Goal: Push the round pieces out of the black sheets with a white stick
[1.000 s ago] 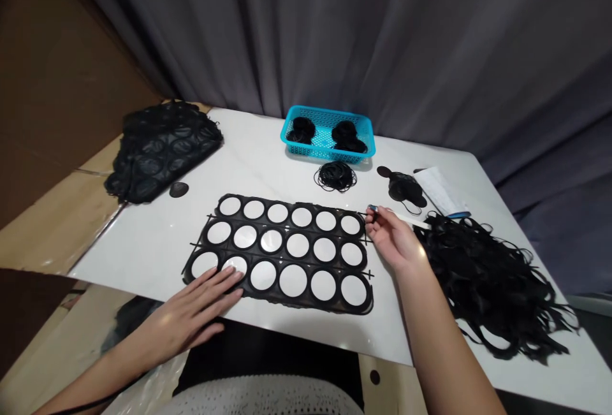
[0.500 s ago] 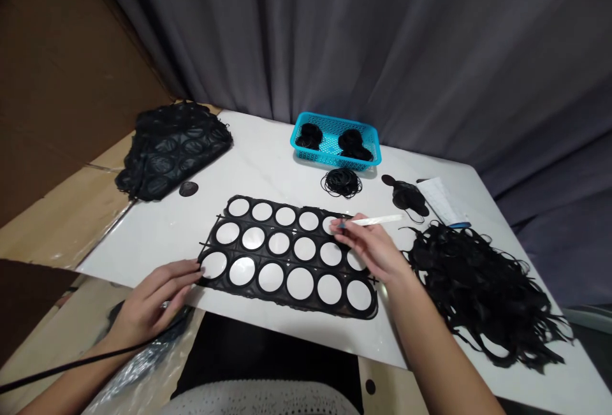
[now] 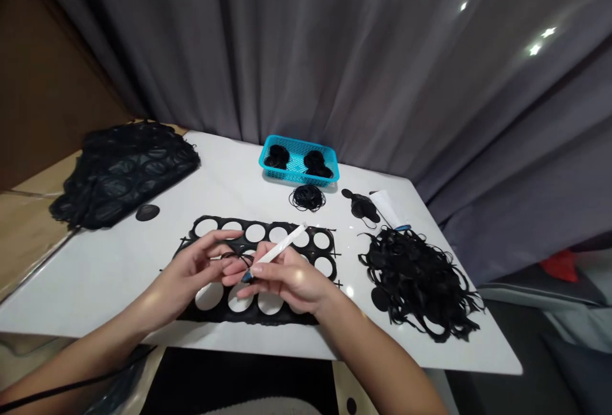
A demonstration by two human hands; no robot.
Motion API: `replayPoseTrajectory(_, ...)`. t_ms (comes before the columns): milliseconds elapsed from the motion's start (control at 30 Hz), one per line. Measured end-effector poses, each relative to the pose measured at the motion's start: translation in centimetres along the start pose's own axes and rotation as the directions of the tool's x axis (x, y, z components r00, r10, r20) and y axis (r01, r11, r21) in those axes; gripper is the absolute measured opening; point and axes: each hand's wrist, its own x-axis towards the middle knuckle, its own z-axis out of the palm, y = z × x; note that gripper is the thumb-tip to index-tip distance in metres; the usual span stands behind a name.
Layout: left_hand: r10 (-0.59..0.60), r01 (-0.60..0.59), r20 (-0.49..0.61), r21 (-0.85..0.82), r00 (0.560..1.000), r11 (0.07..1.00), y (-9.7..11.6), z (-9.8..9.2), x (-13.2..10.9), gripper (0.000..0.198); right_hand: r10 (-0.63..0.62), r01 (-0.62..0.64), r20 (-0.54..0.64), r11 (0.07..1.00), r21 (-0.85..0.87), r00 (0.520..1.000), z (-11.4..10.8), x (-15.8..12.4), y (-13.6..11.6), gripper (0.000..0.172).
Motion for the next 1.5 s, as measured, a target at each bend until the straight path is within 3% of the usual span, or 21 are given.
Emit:
replayPoseTrajectory(133, 0.087, -0.085, -0.026, 0.071, 0.996, 0.994, 1.1, 0.1, 0.1, 0.041, -0.043, 0.04, -0.041, 0.997, -0.059, 0.998, -0.1, -0.8, -0.4, 0.03)
replayPoseTrajectory(367, 0.013, -0.01, 0.034, -0.086, 0.999, 0.996, 1.0, 0.3, 1.0, 0.045, -0.118, 0.109, -0.186, 0.992, -0.061, 0.975, -1.1, -0.3, -0.6, 0.032)
replayPoseTrajectory(533, 0.004, -0.003, 0.005, -0.064, 1.0, 0.998, -0.2, -1.4, 4.3, 0.049, -0.148, 0.114, -0.281, 0.984, -0.134, 0.948, -3.9, 2.8, -1.0, 0.039)
replayPoseTrajectory(667, 0.027, -0.023, -0.082, 0.058, 0.996, 0.998, -2.4, -4.0, 8.2, 0.052, -0.174, 0.091, -0.284, 0.955, -0.282, 0.943, -7.4, 7.1, -3.6, 0.042)
replayPoseTrajectory(733, 0.086, -0.063, -0.165, 0.142, 0.983, 0.988, -3.3, -5.3, 9.6, 0.054, -0.269, 0.101, -0.319, 0.883, -0.458, 0.909, -9.4, 9.7, -6.2, 0.035)
replayPoseTrajectory(767, 0.108, -0.076, -0.195, 0.165, 0.975, 0.983, -3.7, -6.0, 10.0, 0.054, -0.35, 0.096, -0.337, 0.805, -0.586, 0.874, -10.3, 11.0, -7.8, 0.031)
replayPoseTrajectory(800, 0.123, -0.085, -0.214, 0.182, 0.969, 0.98, -4.0, -6.6, 10.3, 0.053, -0.456, 0.082, -0.341, 0.688, -0.721, 0.822, -11.2, 12.3, -9.5, 0.026)
replayPoseTrajectory(867, 0.146, -0.09, -0.244, 0.226, 0.959, 0.97, -4.3, -7.6, 10.3, 0.05, -0.661, -0.041, -0.248, 0.312, -0.949, 0.708, -12.7, 15.0, -12.8, 0.02)
replayPoseTrajectory(967, 0.19, -0.087, -0.29, 0.332, 0.938, 0.939, -4.3, -8.6, 9.8, 0.046, -0.723, -0.111, -0.167, 0.125, -0.986, 0.67, -13.7, 18.5, -15.5, 0.019)
replayPoseTrajectory(1067, 0.24, -0.092, -0.316, 0.417, 0.918, 0.904, -4.0, -9.0, 9.6, 0.043, -0.667, -0.115, -0.119, 0.051, -0.992, 0.736, -13.7, 21.0, -14.7, 0.018)
replayPoseTrajectory(1200, 0.276, -0.099, -0.315, 0.479, 0.908, 0.872, -3.4, -8.8, 9.5, 0.039, -0.582, -0.118, -0.09, -0.01, -0.993, 0.808, -13.0, 22.0, -12.0, 0.016)
replayPoseTrajectory(1367, 0.247, -0.077, -0.286, 0.497, 0.926, 0.864, -3.2, -8.6, 9.4, 0.032, -0.588, -0.155, -0.128, 0.005, -0.988, 0.799, -12.1, 20.6, -11.6, 0.008)
replayPoseTrajectory(1500, 0.28, -0.108, -0.187, 0.62, 0.942, 0.777, -3.6, -8.5, 9.6, 0.03, -0.653, -0.023, -0.061, 0.067, -0.997, 0.754, -11.1, 16.2, -11.8, 0.012)
